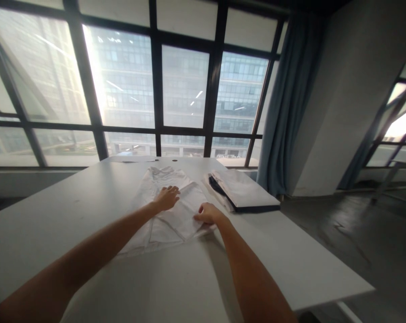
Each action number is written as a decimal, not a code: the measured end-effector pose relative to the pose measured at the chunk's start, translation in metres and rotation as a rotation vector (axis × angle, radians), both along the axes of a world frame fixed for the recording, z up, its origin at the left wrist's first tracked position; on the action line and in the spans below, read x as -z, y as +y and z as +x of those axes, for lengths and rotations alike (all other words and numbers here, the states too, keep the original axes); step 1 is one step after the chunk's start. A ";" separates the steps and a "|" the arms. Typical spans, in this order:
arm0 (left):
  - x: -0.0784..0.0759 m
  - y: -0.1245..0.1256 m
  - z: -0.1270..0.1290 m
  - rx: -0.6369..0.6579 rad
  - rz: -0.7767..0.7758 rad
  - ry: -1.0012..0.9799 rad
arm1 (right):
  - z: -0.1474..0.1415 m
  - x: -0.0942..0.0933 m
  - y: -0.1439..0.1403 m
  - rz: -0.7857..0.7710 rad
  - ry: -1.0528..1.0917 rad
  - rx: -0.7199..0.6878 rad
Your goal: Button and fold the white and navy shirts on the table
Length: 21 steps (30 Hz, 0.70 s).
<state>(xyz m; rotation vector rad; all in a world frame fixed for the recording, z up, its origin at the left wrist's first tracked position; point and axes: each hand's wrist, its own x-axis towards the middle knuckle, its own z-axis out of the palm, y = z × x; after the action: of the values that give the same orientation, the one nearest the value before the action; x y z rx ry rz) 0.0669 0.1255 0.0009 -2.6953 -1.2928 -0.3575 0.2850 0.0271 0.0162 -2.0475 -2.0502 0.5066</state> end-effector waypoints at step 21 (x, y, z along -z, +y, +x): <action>0.020 -0.037 -0.102 -0.042 -0.264 -0.286 | -0.084 -0.014 -0.019 0.441 0.292 -0.069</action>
<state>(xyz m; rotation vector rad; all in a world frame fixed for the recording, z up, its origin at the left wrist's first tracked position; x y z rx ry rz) -0.0354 0.0889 -0.0189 -2.9087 -1.5711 -0.6280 0.2013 0.0082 0.0304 -1.5549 -1.8612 0.3063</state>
